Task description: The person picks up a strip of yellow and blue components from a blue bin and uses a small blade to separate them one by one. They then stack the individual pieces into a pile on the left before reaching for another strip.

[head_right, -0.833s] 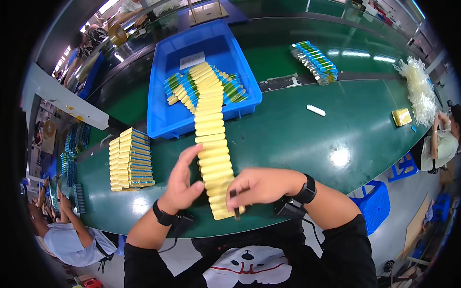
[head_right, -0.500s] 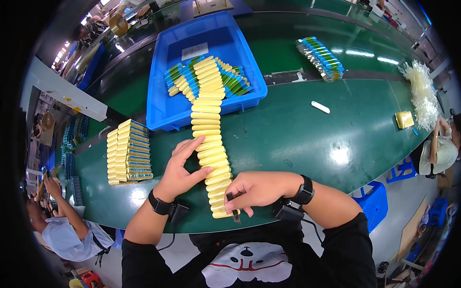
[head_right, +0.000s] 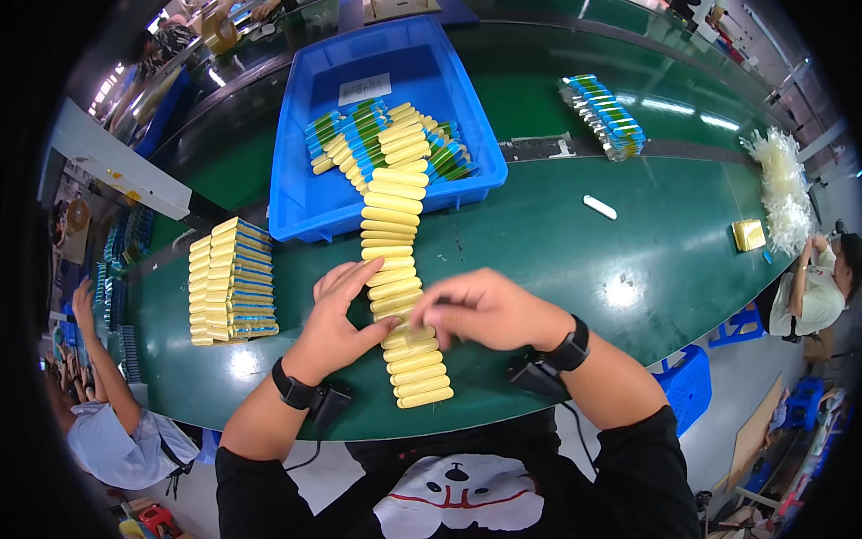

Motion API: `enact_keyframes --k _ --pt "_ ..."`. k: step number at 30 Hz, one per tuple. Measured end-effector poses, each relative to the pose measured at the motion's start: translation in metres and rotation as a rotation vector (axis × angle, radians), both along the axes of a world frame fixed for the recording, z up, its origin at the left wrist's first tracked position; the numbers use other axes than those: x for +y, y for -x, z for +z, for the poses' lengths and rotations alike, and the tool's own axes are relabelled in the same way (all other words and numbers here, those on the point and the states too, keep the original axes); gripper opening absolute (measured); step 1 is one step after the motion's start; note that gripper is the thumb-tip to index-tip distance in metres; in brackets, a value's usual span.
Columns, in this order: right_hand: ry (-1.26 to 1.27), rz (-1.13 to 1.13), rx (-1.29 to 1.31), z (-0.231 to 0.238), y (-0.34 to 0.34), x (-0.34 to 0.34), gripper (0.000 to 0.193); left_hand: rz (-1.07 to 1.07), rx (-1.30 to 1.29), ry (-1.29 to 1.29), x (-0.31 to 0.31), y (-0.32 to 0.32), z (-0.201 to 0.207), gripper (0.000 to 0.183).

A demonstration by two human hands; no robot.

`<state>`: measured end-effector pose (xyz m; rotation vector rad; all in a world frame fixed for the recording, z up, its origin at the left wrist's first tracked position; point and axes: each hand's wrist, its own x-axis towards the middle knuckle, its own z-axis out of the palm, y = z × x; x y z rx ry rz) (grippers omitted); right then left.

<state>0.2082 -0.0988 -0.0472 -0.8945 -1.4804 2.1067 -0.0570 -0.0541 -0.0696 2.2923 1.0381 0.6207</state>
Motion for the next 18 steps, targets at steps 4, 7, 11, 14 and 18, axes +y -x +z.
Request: enact_keyframes --k 4,7,11,14,18 --pt "-0.685 -0.483 -0.096 -0.016 0.014 0.011 0.02 0.001 -0.004 0.005 0.0 -0.003 -0.003 0.08" --pt "-0.84 -0.443 -0.232 -0.017 0.031 0.013 0.025 0.001 -0.004 0.0 0.0 -0.003 -0.003 0.081" --pt "-1.027 -0.441 -0.381 -0.017 0.034 0.017 0.021 0.003 -0.01 -0.009 0.0 -0.002 -0.001 0.082" --pt "-1.032 -0.488 -0.45 -0.015 0.025 0.015 0.017 0.008 0.01 -0.005 0.0 0.0 -0.001 0.082" --pt "-0.922 -0.582 -0.442 -0.011 0.009 0.01 0.012 0.016 -0.068 0.034 0.001 0.001 0.0 0.08"
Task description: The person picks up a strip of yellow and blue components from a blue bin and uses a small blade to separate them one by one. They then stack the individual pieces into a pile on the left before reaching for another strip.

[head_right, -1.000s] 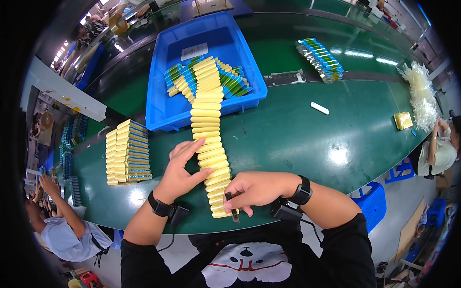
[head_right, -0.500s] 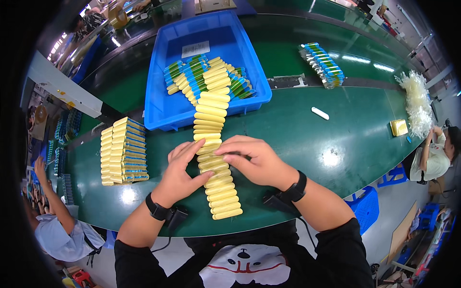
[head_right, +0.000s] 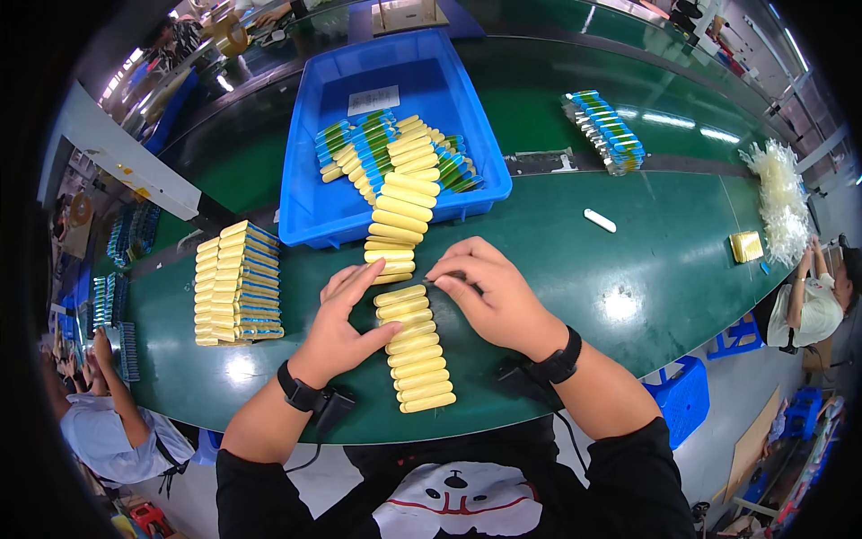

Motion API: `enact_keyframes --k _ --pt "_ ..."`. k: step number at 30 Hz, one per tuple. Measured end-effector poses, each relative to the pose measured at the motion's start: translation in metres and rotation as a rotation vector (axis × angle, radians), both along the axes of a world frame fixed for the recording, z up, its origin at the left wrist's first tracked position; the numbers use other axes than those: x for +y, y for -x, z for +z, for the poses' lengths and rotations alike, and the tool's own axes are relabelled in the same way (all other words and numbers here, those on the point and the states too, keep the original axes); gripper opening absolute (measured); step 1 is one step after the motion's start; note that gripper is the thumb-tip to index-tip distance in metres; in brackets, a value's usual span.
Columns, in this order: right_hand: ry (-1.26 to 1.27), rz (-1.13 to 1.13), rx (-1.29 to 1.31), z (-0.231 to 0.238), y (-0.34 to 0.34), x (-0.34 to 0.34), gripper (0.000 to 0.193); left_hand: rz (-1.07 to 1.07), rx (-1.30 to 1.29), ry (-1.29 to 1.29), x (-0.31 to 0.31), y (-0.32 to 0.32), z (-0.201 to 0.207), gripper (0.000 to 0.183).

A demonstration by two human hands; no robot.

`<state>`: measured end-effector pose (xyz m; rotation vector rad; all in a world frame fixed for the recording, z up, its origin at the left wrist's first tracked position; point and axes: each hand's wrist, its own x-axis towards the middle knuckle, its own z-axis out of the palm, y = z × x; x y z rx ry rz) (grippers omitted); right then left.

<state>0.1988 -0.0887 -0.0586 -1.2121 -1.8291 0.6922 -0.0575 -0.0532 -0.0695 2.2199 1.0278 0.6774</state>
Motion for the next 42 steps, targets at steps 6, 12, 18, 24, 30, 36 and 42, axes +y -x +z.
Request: enact_keyframes --k 6,12,18,24,30,36,42 --pt "0.304 0.267 0.377 0.007 0.0 -0.016 0.019 -0.275 -0.246 0.051 -0.011 0.002 0.009 0.07" --pt "0.766 0.639 0.645 0.028 0.0 -0.031 0.025 -0.302 -0.612 0.413 -0.022 -0.006 0.002 0.078" --pt "0.827 0.993 0.385 0.028 0.004 -0.044 0.023 -0.339 -0.747 0.763 0.006 -0.024 0.025 0.08" --pt "0.952 1.056 0.307 0.024 0.003 -0.039 0.022 -0.289 -0.669 0.658 0.014 -0.005 0.014 0.081" --pt "0.979 1.167 0.152 0.018 0.003 -0.043 0.024 -0.245 -0.708 0.527 0.018 0.004 0.007 0.093" --pt "0.987 1.158 0.091 0.025 0.003 -0.03 0.023 -0.208 -0.397 0.304 0.021 0.013 0.004 0.109" --pt "0.976 1.111 0.11 0.015 0.002 -0.031 0.021 -0.125 -0.172 0.084 0.016 0.0 0.011 0.115"
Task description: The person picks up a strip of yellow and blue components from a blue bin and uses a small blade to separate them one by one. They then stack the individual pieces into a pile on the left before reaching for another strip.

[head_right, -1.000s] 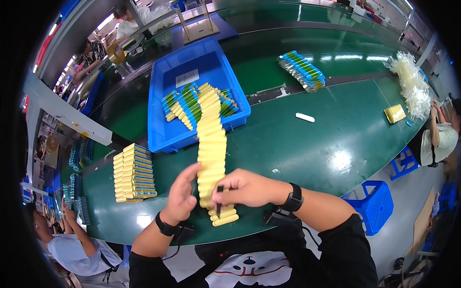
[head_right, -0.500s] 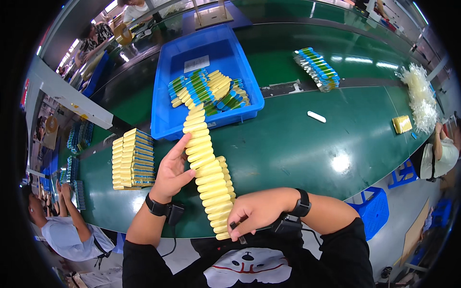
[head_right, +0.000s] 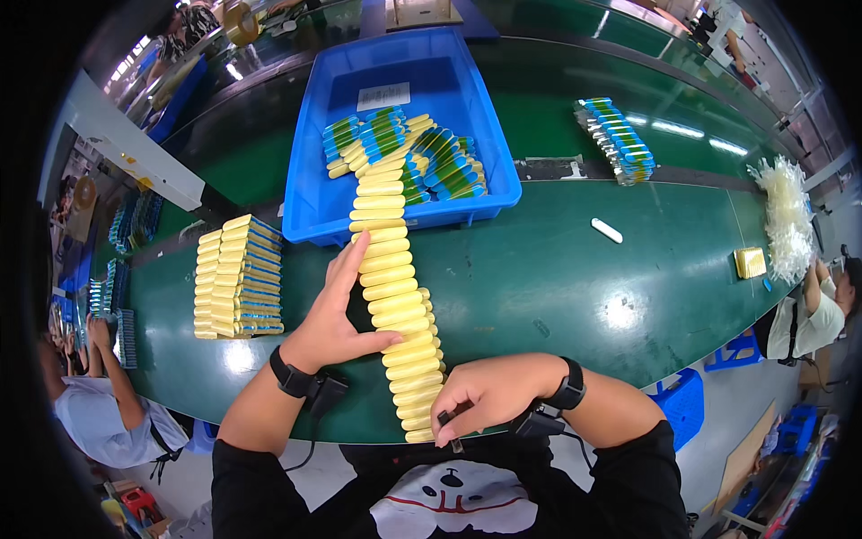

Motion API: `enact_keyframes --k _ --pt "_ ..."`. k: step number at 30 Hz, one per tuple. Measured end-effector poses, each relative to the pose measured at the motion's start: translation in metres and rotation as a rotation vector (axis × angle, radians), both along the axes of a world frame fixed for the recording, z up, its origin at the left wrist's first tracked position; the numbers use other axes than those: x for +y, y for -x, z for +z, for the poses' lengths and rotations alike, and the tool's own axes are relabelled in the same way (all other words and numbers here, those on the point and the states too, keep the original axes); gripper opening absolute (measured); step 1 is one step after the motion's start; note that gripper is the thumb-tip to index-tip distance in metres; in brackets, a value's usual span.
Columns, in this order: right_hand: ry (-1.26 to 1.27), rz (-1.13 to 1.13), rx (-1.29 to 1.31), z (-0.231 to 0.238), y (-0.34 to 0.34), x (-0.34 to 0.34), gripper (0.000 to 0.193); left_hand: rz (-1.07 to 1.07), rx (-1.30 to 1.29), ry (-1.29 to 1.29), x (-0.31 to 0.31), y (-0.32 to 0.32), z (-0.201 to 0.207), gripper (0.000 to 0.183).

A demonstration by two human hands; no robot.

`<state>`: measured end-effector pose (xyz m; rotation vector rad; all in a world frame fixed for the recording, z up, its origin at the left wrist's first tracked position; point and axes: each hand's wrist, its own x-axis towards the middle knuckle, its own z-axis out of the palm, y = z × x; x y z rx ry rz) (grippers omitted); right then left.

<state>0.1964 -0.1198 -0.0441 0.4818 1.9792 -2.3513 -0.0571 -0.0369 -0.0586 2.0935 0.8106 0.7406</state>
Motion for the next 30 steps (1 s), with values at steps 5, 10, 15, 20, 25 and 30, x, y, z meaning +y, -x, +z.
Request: enact_keyframes --k 5,10,15,20,25,30 --pt "-0.007 -0.058 0.1 0.004 -0.004 0.002 0.019 -0.035 -0.028 0.011 0.002 0.003 -0.009 0.108" --pt "0.134 -0.441 0.604 0.012 -0.015 0.002 0.016 -0.066 -0.111 0.102 -0.004 0.004 -0.008 0.095" --pt "0.004 -0.617 0.796 0.037 -0.023 0.013 0.017 0.121 -0.099 -0.16 -0.015 0.002 0.001 0.065" --pt "-0.174 -0.519 0.706 0.051 -0.011 0.002 0.012 -0.218 -0.494 0.332 -0.052 -0.006 0.02 0.087" --pt "-0.188 -0.278 0.546 0.039 -0.003 -0.002 0.012 -0.275 -0.748 0.711 -0.046 -0.017 0.026 0.097" --pt "-0.056 -0.213 0.284 0.013 -0.007 -0.005 0.016 -0.308 -0.776 0.749 -0.024 -0.008 0.011 0.079"
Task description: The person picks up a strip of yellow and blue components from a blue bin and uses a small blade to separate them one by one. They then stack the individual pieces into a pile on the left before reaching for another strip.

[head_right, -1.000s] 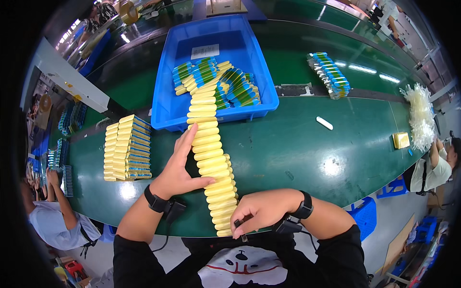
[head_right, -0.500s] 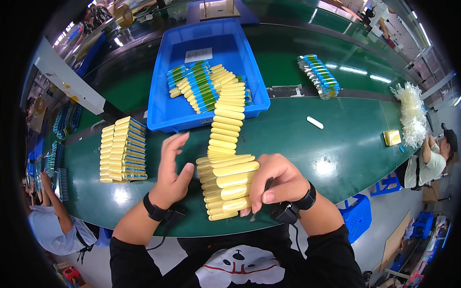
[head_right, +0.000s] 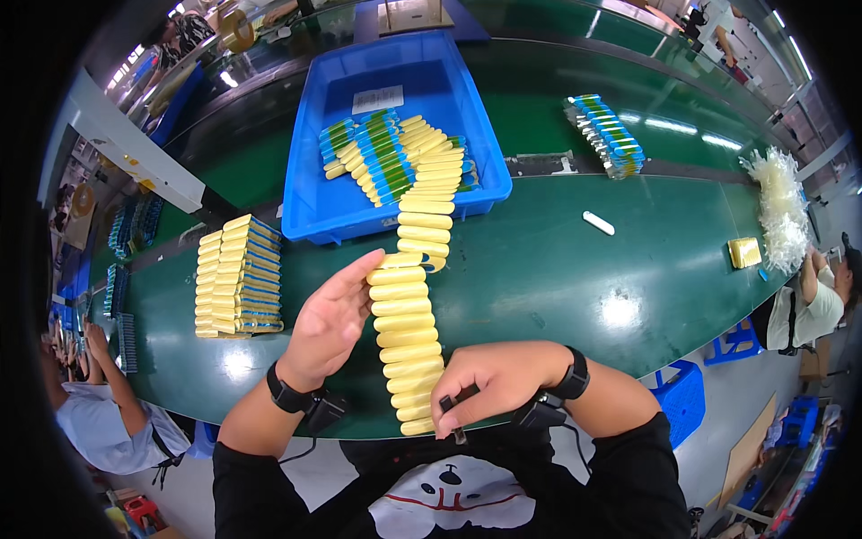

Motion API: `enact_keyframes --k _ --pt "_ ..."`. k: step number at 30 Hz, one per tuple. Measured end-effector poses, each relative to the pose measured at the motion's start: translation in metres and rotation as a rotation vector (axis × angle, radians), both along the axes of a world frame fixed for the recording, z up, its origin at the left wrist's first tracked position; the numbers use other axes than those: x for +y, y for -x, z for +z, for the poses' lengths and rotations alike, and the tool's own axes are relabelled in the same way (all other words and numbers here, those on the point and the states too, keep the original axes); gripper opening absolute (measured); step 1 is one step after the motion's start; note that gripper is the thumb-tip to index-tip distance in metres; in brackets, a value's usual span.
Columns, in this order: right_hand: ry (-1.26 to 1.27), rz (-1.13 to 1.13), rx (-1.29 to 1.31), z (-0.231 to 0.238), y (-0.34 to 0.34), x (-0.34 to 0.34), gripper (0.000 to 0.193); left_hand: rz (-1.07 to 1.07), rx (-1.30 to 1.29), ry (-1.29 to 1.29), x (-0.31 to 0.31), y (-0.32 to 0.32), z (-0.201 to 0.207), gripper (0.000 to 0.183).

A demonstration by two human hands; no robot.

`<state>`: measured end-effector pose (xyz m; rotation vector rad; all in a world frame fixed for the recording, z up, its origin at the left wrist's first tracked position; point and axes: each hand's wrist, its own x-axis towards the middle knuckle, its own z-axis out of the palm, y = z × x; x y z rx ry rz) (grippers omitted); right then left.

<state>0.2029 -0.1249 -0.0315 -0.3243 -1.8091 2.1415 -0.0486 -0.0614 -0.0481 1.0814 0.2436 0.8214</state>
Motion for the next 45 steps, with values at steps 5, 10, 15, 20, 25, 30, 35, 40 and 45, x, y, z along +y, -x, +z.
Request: enact_keyframes --k 5,10,15,20,25,30,35,40,45 --pt "0.197 0.021 -0.176 -0.005 0.0 0.005 0.022 0.204 0.521 -0.513 0.009 0.01 -0.015 0.08" --pt "0.249 -0.019 -0.313 -0.012 0.002 0.009 0.022 0.282 0.794 -0.716 0.012 0.009 -0.02 0.082" --pt "0.323 -0.03 -0.29 -0.016 0.005 0.009 0.021 0.325 0.939 -0.799 0.012 0.009 -0.02 0.08" --pt "0.342 -0.003 -0.316 -0.015 0.007 0.009 0.021 0.343 0.94 -0.811 0.012 0.011 -0.023 0.074" --pt "0.339 0.034 -0.331 -0.014 0.007 0.011 0.023 0.329 1.001 -0.834 0.01 0.01 -0.018 0.073" --pt "0.313 0.213 -0.452 -0.008 -0.002 0.022 0.023 0.333 1.05 -0.833 0.009 0.009 -0.016 0.073" --pt "-0.158 -0.588 -0.161 -0.015 -0.006 0.029 0.015 0.351 1.049 -0.818 0.007 0.007 -0.016 0.075" --pt "-0.582 -0.86 -0.131 -0.035 0.014 0.038 0.025 0.399 1.032 -0.842 0.005 0.006 -0.021 0.076" --pt "-0.666 -0.875 -0.243 -0.041 0.025 0.042 0.032 0.39 1.027 -0.838 0.005 0.009 -0.024 0.078"
